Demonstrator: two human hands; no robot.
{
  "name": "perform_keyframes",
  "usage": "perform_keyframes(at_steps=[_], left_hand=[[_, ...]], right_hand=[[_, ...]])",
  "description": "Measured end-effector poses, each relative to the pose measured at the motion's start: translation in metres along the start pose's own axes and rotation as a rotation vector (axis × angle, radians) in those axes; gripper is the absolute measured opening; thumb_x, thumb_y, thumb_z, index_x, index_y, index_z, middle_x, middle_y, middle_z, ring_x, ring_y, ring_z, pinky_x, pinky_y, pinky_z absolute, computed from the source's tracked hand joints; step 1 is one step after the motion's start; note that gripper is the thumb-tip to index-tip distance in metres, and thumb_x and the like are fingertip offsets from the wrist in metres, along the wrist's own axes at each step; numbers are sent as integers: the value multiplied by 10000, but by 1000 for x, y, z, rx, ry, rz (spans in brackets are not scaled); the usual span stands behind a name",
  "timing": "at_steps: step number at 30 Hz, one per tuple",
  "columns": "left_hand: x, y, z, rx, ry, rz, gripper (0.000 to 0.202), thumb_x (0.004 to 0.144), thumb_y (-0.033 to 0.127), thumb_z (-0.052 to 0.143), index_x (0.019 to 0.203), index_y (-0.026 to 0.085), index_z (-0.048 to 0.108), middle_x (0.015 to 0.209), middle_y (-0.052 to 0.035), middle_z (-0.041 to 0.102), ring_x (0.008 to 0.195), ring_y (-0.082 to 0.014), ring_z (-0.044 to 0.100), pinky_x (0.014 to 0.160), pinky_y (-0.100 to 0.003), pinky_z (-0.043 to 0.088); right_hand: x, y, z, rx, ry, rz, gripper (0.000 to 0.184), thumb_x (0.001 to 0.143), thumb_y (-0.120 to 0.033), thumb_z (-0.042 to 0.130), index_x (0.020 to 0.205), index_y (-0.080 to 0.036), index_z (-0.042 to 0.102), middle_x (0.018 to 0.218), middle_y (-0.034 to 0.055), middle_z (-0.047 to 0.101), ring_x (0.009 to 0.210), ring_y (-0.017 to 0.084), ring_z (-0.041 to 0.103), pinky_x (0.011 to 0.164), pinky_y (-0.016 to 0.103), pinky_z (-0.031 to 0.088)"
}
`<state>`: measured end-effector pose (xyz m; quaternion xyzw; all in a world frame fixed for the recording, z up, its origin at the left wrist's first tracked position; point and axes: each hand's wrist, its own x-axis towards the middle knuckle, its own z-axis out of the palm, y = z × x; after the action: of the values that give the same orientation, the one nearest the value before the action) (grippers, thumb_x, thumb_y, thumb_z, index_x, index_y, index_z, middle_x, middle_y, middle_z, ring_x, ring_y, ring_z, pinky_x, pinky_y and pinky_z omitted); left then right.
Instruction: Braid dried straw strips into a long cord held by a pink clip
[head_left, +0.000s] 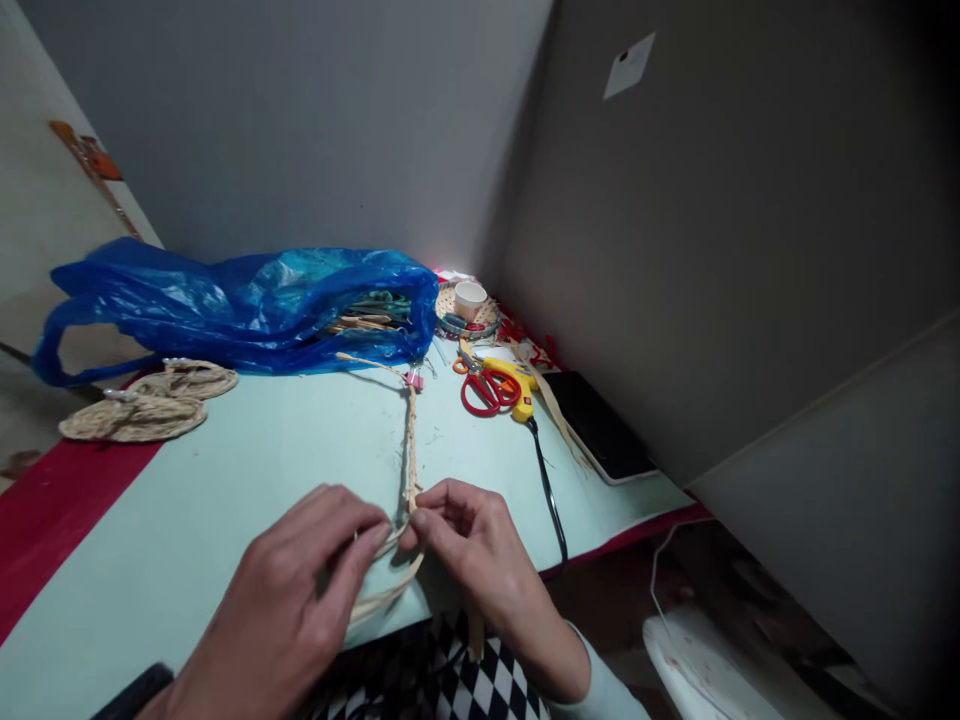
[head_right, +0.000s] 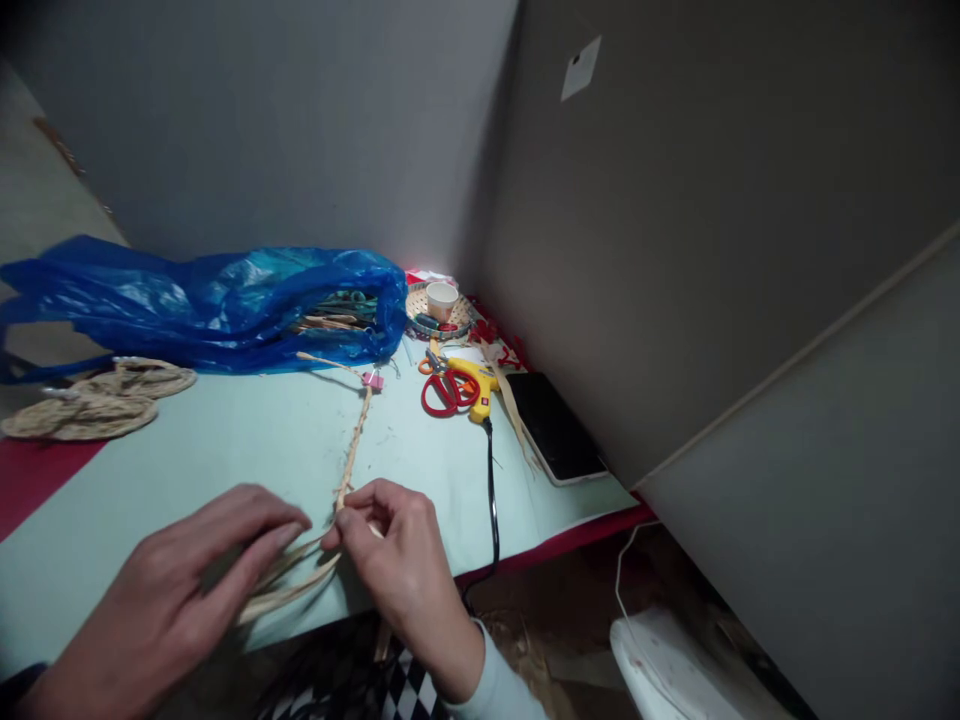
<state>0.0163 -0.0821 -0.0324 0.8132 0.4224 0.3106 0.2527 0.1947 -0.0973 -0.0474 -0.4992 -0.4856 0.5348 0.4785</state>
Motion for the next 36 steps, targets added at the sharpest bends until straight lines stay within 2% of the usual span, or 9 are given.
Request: perform_keyframes(at_steps=[2,4,8,13,18,23,27,33,36], left_hand=[[10,-3,1,-225,-83,-231,176,950,371,538,970,231,643,936,-17,679,873,-193,629,782,-291,452],[20,-4,7,-540,-238,-386,219,918,412,561,983,211,618,874,-13,662,839,-191,613,772,-296,457],[32,-5,20,-901,-352,-493,269,818,414,666,891,164,596,655,57,504,565,-91,433,538,-204,340],[26,-8,22,-896,-325,-587,292,823,420,649,884,141,588,618,47,537,456,-39,211,437,-216,114],[19,-8,23,-828,-240,-620,292,837,451,619,877,167,562,531,90,456,430,-47,199,434,-232,101],[20,-8,24,-736,-202,-616,296,820,457,636,762,178,557,501,90,455,421,-49,232,436,-227,123],[21,-9,25,-691,-182,-610,294,811,449,657,719,188,556,475,128,317,431,-61,215,429,-223,120],[18,-7,26,-746,-175,-645,281,789,430,687,725,181,575,537,103,375,471,-64,220,455,-228,122],[18,-4,25,-827,-182,-686,292,771,447,717,762,180,598,568,91,413,495,-69,242,476,-227,141]], right_hand=[[0,0,-1,33,-23,-20,156,847,-293,622,815,-141,639,670,47,701,670,165,639,680,265,465],[0,1,-1,93,-55,-27,148,854,-288,605,824,-145,630,672,46,700,643,172,646,689,286,484],[1,4,-2,123,-78,-26,117,853,-267,593,822,-156,611,656,37,687,610,175,643,676,300,482],[-1,5,-6,-47,-74,-14,113,885,-248,569,874,-145,614,659,37,686,634,148,583,645,264,423],[-6,3,-5,-210,-82,2,130,924,-236,536,848,-155,604,667,25,686,579,113,515,573,230,372],[-14,-2,-7,-435,-60,-93,208,973,-237,499,795,-183,593,687,-6,665,574,104,502,565,227,352],[-25,-7,-6,-767,73,-263,170,949,-151,499,808,-193,583,755,12,625,659,142,551,617,261,366],[-36,11,23,-1203,395,-737,296,916,-47,375,813,-157,629,653,44,566,530,185,492,495,319,284],[-36,17,32,-1338,415,-937,306,885,-4,375,880,-68,674,641,83,608,529,208,519,464,333,278]])
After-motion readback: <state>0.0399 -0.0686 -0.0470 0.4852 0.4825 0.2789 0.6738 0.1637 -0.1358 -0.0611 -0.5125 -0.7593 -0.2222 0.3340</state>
